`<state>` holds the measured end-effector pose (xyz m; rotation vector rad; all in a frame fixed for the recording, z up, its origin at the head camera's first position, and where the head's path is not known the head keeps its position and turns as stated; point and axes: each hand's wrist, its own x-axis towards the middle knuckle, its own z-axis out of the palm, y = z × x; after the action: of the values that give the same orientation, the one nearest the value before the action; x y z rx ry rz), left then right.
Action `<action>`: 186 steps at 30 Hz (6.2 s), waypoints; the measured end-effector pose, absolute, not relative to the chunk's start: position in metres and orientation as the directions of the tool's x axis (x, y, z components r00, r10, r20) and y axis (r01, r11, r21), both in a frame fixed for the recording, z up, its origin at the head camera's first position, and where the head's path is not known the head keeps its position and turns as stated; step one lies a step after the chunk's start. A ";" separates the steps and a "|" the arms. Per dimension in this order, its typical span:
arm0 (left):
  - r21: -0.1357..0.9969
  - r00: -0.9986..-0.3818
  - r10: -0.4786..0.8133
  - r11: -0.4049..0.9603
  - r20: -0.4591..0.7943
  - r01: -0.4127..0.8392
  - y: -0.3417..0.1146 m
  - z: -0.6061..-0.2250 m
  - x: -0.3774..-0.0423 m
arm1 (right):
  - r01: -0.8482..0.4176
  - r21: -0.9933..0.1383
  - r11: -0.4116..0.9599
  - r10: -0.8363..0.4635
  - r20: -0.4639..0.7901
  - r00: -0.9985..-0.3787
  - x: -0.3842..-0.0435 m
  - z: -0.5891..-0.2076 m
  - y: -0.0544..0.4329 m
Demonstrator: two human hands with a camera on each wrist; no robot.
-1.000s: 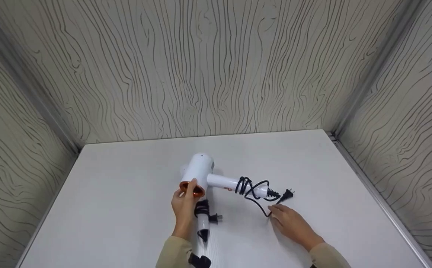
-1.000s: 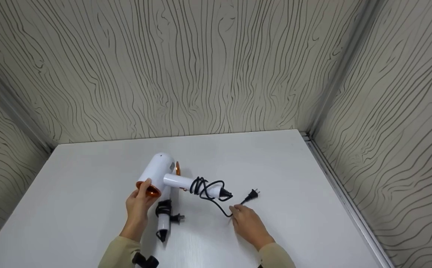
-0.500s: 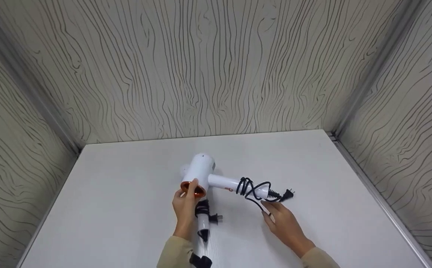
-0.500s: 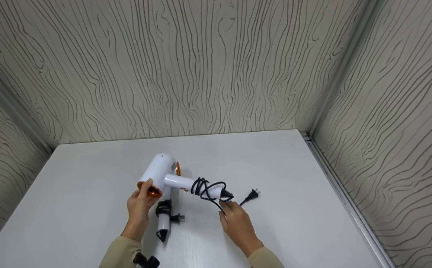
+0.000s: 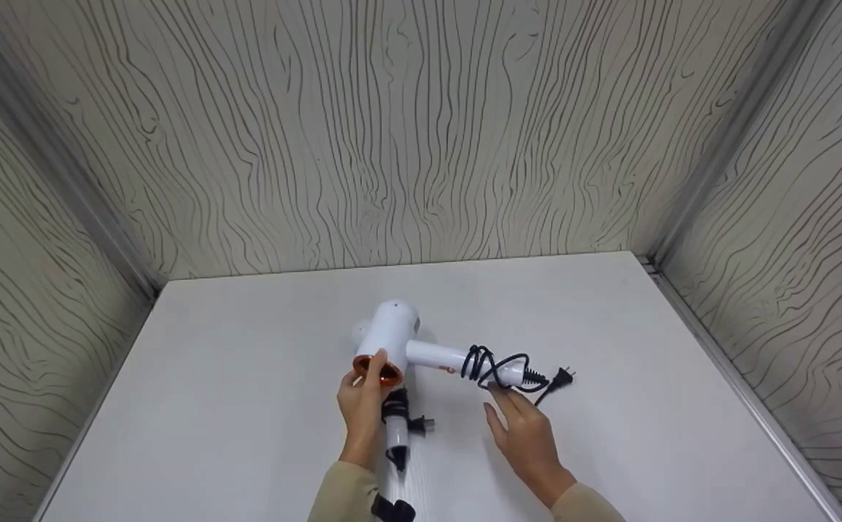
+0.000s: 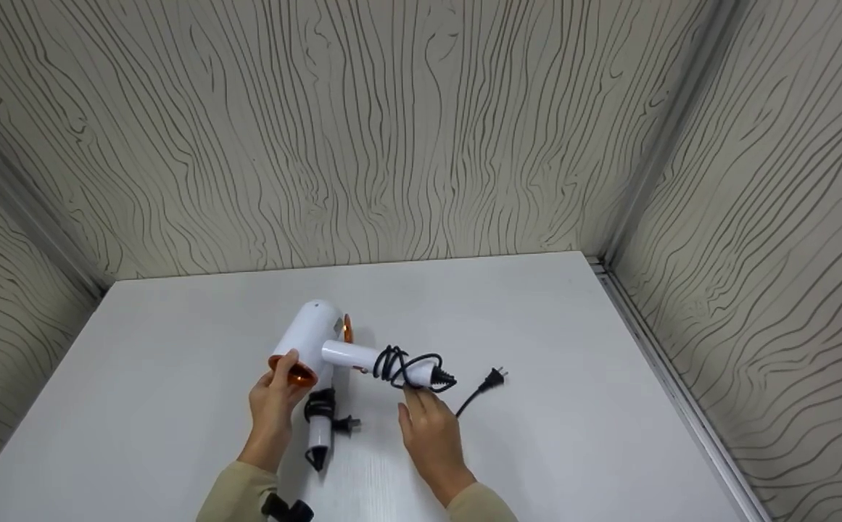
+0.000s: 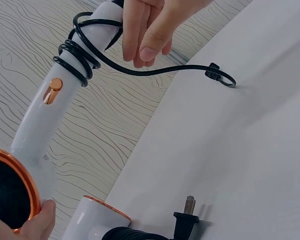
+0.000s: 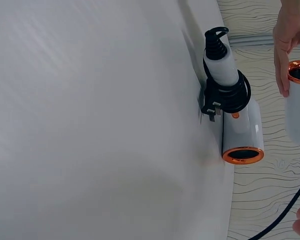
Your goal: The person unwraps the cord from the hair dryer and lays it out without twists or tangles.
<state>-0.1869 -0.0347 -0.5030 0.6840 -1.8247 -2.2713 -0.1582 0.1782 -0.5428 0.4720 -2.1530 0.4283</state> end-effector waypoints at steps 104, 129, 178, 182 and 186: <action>0.935 -0.815 -0.511 -0.342 -0.274 -0.100 -0.043 -0.496 -0.185 | -0.295 0.054 0.954 -0.292 0.396 -0.871 -0.140 -0.581 0.286; 0.930 -0.835 -0.471 -0.346 -0.284 -0.122 -0.042 -0.494 -0.185 | -0.295 -0.069 0.953 -0.220 0.512 -0.830 -0.132 -0.575 0.285; 0.914 -0.843 -0.452 -0.391 -0.290 -0.104 -0.041 -0.494 -0.186 | -0.495 -0.114 0.862 -0.222 0.791 -0.570 -0.151 -0.497 0.221; 0.922 -0.846 -0.451 -0.371 -0.285 -0.113 -0.041 -0.495 -0.185 | -0.497 -0.111 0.860 -0.219 0.801 -0.557 -0.152 -0.497 0.222; 0.925 -0.848 -0.448 -0.363 -0.282 -0.115 -0.041 -0.495 -0.184 | -0.508 -0.111 0.854 -0.214 0.816 -0.537 -0.152 -0.498 0.222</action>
<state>-0.1844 -0.0410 -0.4949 0.7484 -1.6323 -2.3138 -0.1520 0.2224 -0.4981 0.5230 -2.1426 0.4236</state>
